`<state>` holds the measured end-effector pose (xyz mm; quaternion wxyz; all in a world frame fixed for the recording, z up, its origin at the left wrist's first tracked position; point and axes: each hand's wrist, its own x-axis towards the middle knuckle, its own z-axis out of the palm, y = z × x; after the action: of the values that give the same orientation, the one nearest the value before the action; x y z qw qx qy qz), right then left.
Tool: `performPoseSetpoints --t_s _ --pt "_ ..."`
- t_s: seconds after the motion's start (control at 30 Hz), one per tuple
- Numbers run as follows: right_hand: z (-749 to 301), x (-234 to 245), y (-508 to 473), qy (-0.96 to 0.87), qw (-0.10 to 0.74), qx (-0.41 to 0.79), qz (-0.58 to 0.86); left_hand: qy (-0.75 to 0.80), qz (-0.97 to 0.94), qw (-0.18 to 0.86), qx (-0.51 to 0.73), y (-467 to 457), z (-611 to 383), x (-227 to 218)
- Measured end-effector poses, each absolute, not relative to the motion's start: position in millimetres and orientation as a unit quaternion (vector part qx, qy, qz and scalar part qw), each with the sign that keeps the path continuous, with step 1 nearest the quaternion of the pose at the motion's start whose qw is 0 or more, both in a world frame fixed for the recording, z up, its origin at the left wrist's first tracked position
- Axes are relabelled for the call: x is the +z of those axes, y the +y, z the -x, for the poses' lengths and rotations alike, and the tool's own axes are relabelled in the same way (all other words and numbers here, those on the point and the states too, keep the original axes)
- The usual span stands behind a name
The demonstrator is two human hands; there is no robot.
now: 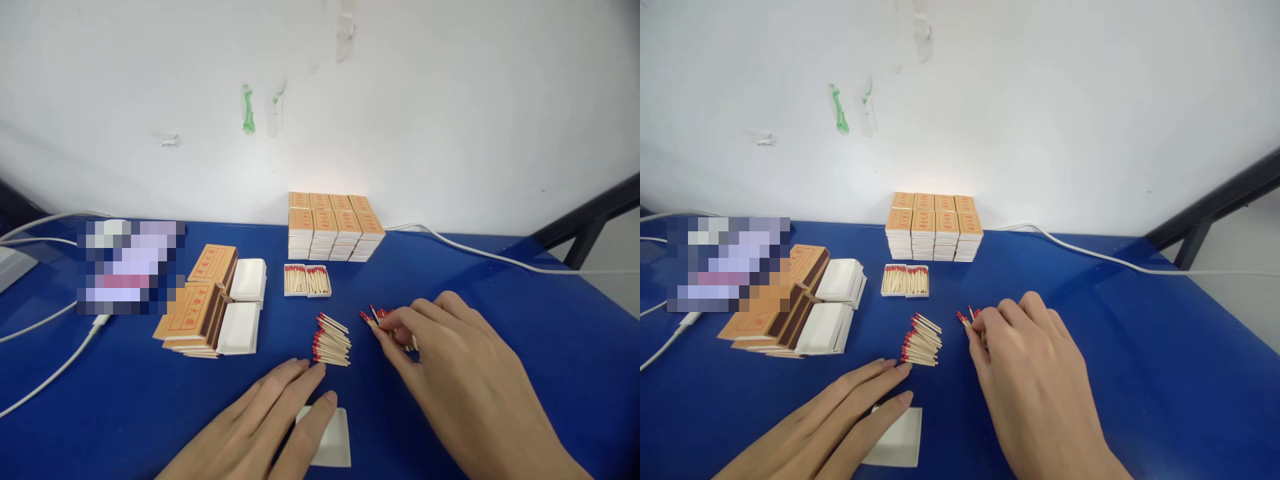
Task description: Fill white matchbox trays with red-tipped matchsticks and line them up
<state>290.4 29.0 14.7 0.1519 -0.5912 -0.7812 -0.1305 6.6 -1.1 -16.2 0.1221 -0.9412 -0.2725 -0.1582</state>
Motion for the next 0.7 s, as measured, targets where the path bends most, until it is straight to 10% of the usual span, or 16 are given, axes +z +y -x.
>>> performPoseSetpoints --t_s 0.7 --pt "-263 23 29 -0.821 0.268 0.076 0.499 -0.271 0.946 0.122 -0.133 -4 -4 -21"
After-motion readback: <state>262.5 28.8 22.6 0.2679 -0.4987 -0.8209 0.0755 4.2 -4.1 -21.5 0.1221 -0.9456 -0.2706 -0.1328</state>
